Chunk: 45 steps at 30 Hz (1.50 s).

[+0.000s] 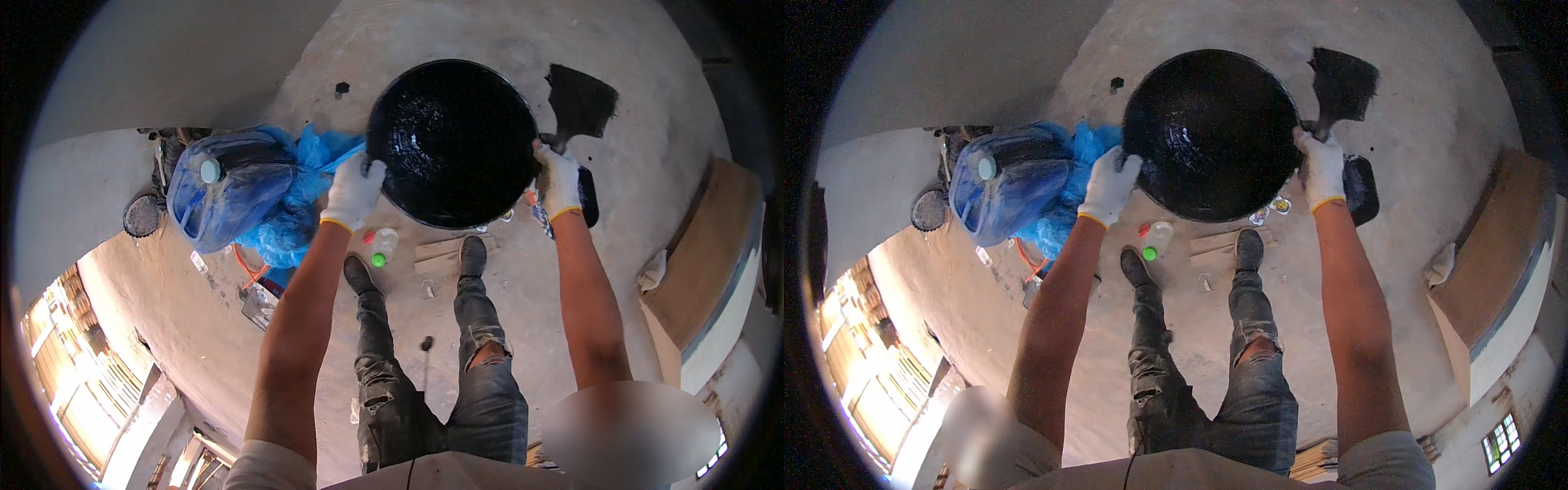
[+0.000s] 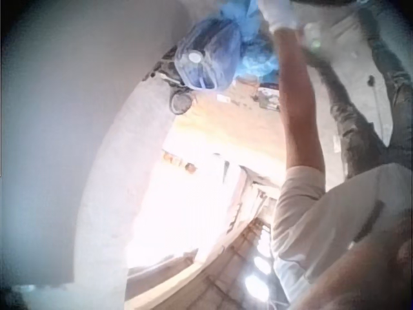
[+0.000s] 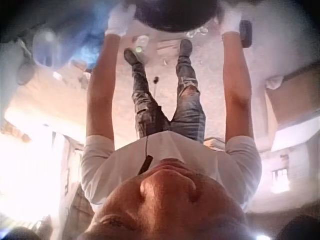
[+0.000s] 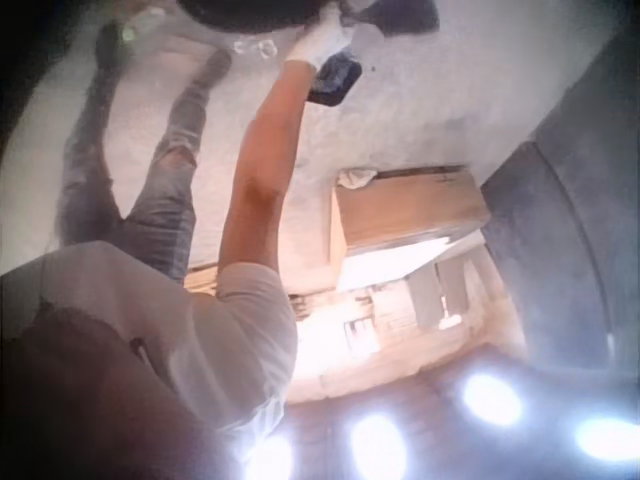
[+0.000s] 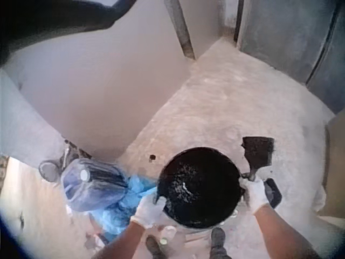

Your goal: The person applies black paint to a large wooden board using a foam brush. They dip the brush into a paint tray, spread the paint across the board, and periodically refill the tray from a larger paint can.

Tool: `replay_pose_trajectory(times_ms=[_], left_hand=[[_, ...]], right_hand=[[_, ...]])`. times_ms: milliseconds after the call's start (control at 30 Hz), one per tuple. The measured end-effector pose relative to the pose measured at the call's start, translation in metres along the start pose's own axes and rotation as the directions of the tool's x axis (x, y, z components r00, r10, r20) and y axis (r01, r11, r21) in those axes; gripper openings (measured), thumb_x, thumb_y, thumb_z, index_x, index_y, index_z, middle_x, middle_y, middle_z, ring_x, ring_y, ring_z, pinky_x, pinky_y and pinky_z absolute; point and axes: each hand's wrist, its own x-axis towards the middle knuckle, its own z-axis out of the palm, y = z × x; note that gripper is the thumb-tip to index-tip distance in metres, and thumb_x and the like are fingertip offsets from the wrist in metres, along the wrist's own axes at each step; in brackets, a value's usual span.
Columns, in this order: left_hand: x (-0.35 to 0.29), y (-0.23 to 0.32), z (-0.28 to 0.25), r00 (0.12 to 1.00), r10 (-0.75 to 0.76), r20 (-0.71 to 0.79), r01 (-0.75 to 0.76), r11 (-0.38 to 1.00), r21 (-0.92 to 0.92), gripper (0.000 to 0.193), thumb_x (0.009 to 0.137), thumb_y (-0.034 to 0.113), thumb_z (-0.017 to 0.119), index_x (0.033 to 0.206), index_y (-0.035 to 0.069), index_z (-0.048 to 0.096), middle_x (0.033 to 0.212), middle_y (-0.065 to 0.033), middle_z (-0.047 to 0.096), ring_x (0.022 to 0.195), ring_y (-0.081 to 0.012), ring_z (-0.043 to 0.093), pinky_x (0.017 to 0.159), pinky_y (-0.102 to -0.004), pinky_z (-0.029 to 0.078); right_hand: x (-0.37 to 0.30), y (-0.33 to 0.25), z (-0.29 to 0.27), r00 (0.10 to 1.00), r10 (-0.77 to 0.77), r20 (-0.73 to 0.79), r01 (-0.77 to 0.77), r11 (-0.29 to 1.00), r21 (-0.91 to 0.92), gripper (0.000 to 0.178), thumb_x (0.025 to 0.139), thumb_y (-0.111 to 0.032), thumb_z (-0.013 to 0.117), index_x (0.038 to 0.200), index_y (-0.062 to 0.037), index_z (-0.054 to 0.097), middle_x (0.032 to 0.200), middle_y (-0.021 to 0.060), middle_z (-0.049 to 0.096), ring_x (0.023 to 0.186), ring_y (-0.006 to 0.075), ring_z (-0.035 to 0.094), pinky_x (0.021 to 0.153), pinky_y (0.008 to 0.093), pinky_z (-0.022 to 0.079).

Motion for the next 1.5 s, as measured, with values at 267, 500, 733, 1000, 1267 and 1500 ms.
replay_pose_trajectory(times_ms=[267, 500, 733, 1000, 1267, 1500], left_hand=[[-0.052, 0.003, -0.025, 0.989, -0.118, 0.088, 0.123, 0.991, -0.056, 0.029, 0.1, 0.019, 0.059, 0.116, -0.004, 0.064, 0.097, -0.0085, 0.069, 0.088, -0.012, 0.059, 0.083, -0.0299, 0.05], [-0.021, 0.008, 0.009, 0.999, 0.044, 0.0, -0.044, 0.99, -0.134, 0.03, 0.1, 0.012, 0.057, 0.124, -0.004, 0.063, 0.106, -0.0094, 0.072, 0.096, -0.015, 0.064, 0.089, -0.0312, 0.051], [-0.037, -0.02, -0.039, 0.989, -0.132, -0.072, 0.127, 0.989, -0.075, 0.024, 0.095, 0.017, 0.059, 0.105, -0.004, 0.066, 0.091, -0.0175, 0.07, 0.08, -0.0249, 0.065, 0.078, -0.0352, 0.051], [-0.079, -0.017, -0.029, 0.989, -0.141, -0.043, 0.136, 0.986, -0.1, 0.018, 0.096, 0.013, 0.058, 0.095, -0.004, 0.062, 0.079, -0.0095, 0.064, 0.072, -0.016, 0.055, 0.07, -0.0323, 0.048], [-0.058, -0.011, -0.029, 0.98, -0.185, -0.069, 0.18, 0.981, -0.076, 0.019, 0.094, 0.015, 0.059, 0.095, -0.004, 0.063, 0.075, -0.0124, 0.062, 0.069, -0.0166, 0.054, 0.069, -0.0337, 0.047], [-0.085, -0.031, -0.039, 0.986, -0.157, -0.052, 0.144, 0.97, -0.197, 0.018, 0.095, 0.011, 0.058, 0.104, -0.003, 0.066, 0.086, -0.0062, 0.068, 0.079, -0.0126, 0.058, 0.075, -0.0296, 0.049]], right_hand=[[-0.033, 0.037, 0.002, 0.998, 0.066, -0.006, -0.066, 0.995, 0.07, 0.021, 0.09, -0.007, 0.073, 0.11, -0.0034, 0.067, 0.095, 0.001, 0.066, 0.085, 0.0122, 0.058, 0.079, 0.0287, 0.046], [-0.036, 0.05, -0.021, 0.976, 0.007, -0.215, 0.042, 0.973, 0.225, 0.026, 0.093, -0.006, 0.07, 0.117, -0.0035, 0.064, 0.098, 0.0011, 0.066, 0.09, 0.0155, 0.062, 0.083, 0.032, 0.049], [-0.031, 0.044, 0.043, 0.999, -0.001, -0.032, -0.001, 0.998, -0.062, 0.031, 0.09, -0.021, 0.073, 0.11, 0.0021, 0.068, 0.099, 0.008, 0.07, 0.088, 0.0193, 0.059, 0.085, 0.0336, 0.046], [-0.069, 0.053, 0.016, 0.992, 0.084, -0.091, -0.079, 0.995, 0.053, 0.031, 0.088, -0.01, 0.075, 0.115, 0.0017, 0.066, 0.107, 0.0082, 0.07, 0.094, 0.0204, 0.061, 0.089, 0.0326, 0.046], [-0.014, 0.061, 0.015, 0.994, -0.048, -0.098, 0.009, 0.933, -0.361, 0.037, 0.087, -0.027, 0.074, 0.108, 0.0038, 0.071, 0.097, 0.0118, 0.073, 0.089, 0.023, 0.063, 0.086, 0.0361, 0.047], [-0.069, 0.06, 0.032, 0.995, 0.092, -0.034, -0.089, 0.992, 0.092, 0.032, 0.086, -0.013, 0.075, 0.114, 0.0022, 0.069, 0.109, 0.0087, 0.071, 0.093, 0.0211, 0.063, 0.089, 0.0321, 0.047]])
